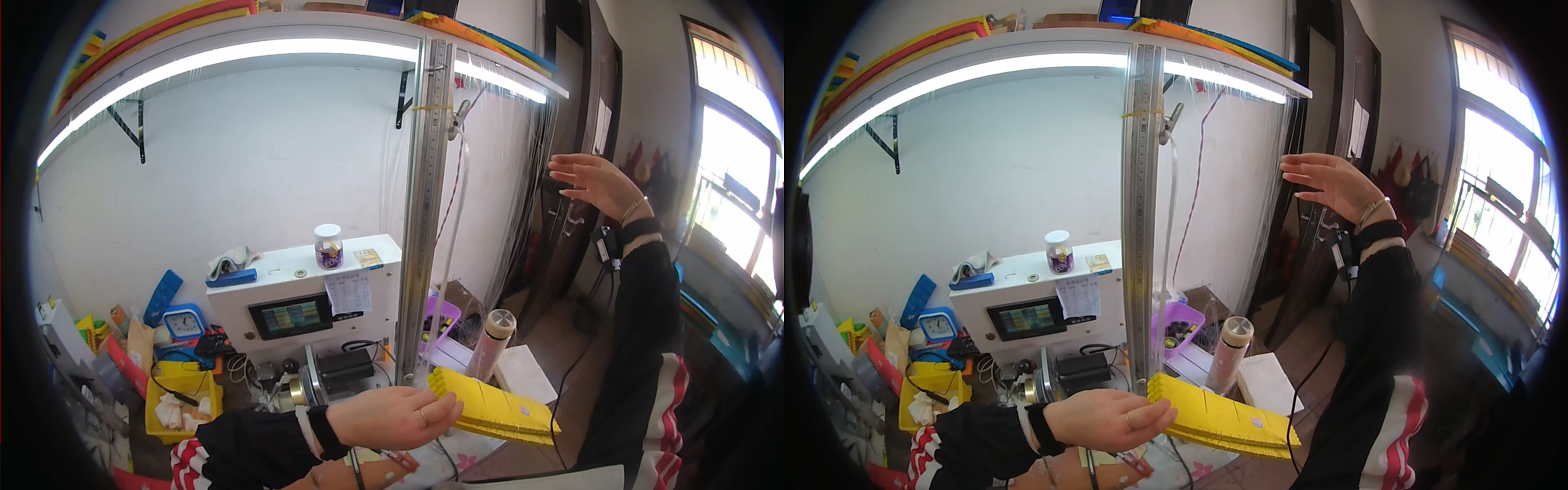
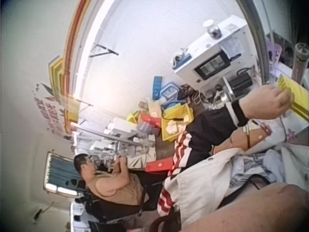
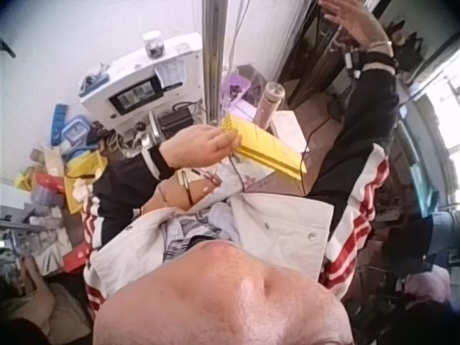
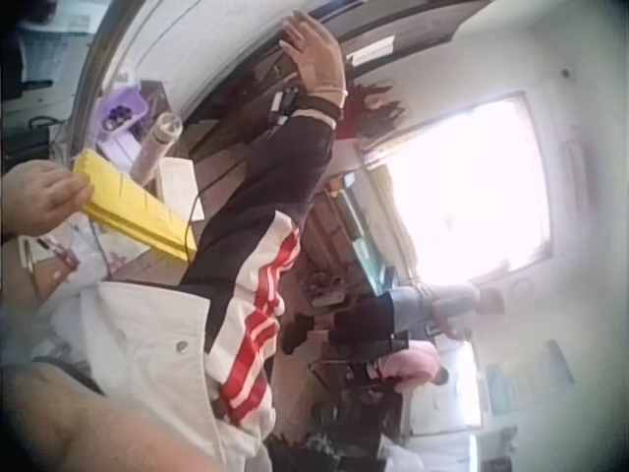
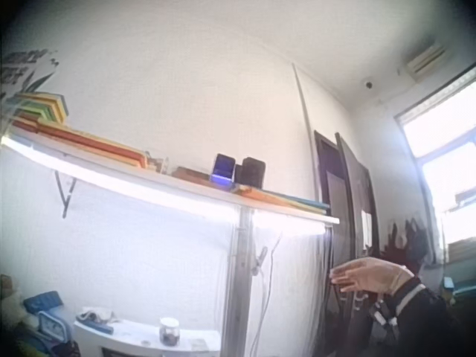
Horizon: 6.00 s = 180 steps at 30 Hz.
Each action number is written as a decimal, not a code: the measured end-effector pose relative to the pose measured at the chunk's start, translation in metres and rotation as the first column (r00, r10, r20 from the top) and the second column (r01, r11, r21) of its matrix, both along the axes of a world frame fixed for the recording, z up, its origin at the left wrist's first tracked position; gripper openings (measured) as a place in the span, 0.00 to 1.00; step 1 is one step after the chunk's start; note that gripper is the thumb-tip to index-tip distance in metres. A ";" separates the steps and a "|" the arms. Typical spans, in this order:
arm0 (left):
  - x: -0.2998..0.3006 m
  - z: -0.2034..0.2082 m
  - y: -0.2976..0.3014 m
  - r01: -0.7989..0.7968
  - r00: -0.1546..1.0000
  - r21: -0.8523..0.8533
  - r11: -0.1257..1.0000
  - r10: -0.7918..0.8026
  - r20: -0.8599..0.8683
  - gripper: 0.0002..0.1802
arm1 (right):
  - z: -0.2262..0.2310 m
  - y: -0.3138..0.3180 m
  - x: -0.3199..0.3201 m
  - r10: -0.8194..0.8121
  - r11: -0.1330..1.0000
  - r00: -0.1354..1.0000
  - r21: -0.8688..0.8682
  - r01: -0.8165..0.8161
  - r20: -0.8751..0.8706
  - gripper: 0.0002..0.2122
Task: Assembling and organizing multiple wire strands into a connector block using adhesive and manual precision.
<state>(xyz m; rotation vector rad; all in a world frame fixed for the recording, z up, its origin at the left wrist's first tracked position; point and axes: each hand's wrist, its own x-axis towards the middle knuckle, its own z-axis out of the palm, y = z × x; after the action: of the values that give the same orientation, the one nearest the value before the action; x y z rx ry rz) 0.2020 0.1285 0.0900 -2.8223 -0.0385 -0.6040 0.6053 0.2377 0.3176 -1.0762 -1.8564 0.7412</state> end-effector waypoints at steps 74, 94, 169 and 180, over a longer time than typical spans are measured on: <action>0.005 -0.002 -0.001 -0.045 0.995 0.097 0.994 0.035 0.097 0.18 | -0.068 0.026 -0.075 -0.770 0.153 0.557 0.938 -0.310 0.310 0.24; -0.051 -0.046 -0.064 -0.235 0.934 0.169 0.957 0.174 0.313 0.25 | -0.231 -0.240 0.102 -0.690 0.682 0.598 -0.090 0.725 -0.409 0.25; -0.042 0.070 -0.151 0.745 0.459 -0.584 0.322 0.387 0.799 0.21 | -0.256 -0.242 -0.150 0.369 0.642 0.929 0.730 -0.233 -0.028 0.66; -0.105 0.097 -0.144 0.850 0.420 -0.433 0.300 0.112 0.901 0.20 | -0.261 -0.195 -0.176 -0.178 0.802 0.966 0.541 0.253 -0.189 0.11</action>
<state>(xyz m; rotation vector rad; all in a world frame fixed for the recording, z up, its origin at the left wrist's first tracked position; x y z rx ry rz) 0.0966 -0.0156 0.1868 -2.9293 0.4517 -2.9139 0.4298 0.0430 0.0565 -0.8053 -1.6473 0.0984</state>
